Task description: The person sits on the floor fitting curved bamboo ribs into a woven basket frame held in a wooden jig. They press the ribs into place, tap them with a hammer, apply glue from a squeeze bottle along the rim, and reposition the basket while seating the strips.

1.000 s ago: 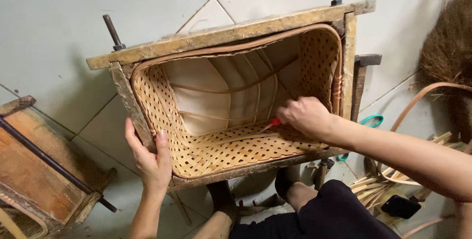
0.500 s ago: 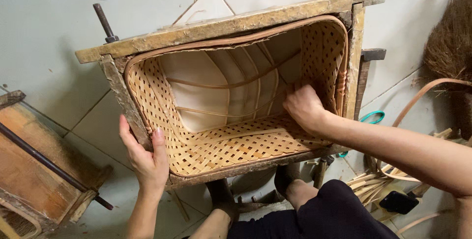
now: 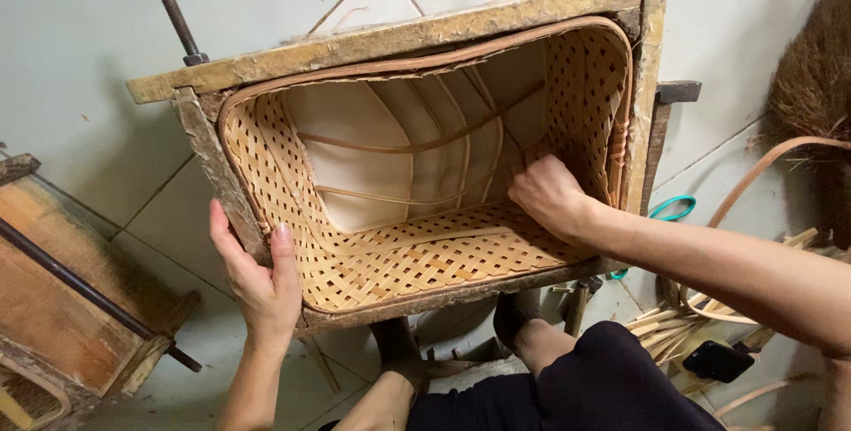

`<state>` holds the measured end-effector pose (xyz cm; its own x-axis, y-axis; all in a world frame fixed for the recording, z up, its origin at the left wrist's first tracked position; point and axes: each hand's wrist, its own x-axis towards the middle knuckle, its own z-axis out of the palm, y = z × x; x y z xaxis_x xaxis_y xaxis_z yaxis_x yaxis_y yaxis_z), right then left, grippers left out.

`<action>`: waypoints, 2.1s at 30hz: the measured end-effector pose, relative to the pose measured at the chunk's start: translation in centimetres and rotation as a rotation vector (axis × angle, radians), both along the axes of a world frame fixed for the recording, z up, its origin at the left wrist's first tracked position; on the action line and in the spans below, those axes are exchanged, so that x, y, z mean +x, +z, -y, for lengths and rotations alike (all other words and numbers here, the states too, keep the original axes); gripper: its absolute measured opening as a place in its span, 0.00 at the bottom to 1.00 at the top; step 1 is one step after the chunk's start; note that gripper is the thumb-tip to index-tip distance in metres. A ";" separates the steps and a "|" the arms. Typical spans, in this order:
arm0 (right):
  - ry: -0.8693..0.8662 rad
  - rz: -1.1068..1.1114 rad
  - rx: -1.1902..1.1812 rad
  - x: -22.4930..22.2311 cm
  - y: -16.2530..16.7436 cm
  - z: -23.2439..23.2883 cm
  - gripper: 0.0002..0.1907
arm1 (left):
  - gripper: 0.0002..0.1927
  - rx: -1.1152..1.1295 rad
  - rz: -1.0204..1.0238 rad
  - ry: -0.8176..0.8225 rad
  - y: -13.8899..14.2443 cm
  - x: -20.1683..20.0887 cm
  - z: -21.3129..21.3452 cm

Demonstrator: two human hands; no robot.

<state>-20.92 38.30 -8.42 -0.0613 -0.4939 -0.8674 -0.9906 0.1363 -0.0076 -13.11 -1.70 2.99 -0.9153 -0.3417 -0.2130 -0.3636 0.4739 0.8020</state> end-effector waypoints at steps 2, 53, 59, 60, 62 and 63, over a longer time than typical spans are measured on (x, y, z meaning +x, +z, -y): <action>-0.139 0.080 0.081 -0.3 0.4 0.3 0.23 | 0.36 0.021 -0.008 0.002 0.0 -0.1 -0.1; -0.181 -0.088 -0.842 1.1 2.9 15.8 0.07 | 0.37 -0.070 -0.030 -0.017 -0.8 -0.6 0.6; -0.090 -0.106 -0.816 1.3 4.0 16.3 0.13 | 0.38 -0.072 0.002 0.007 -0.8 -0.5 0.4; -0.095 -0.093 -0.806 1.4 4.0 16.4 0.13 | 0.38 -0.071 -0.003 0.004 -0.7 -0.5 0.4; -0.070 -0.134 -0.822 1.5 4.0 16.4 0.13 | 0.38 -0.047 0.002 0.014 -0.7 -0.6 0.5; -0.058 -0.153 -0.832 1.4 3.9 16.4 0.13 | 0.38 -0.025 0.013 0.025 -0.7 -0.6 0.5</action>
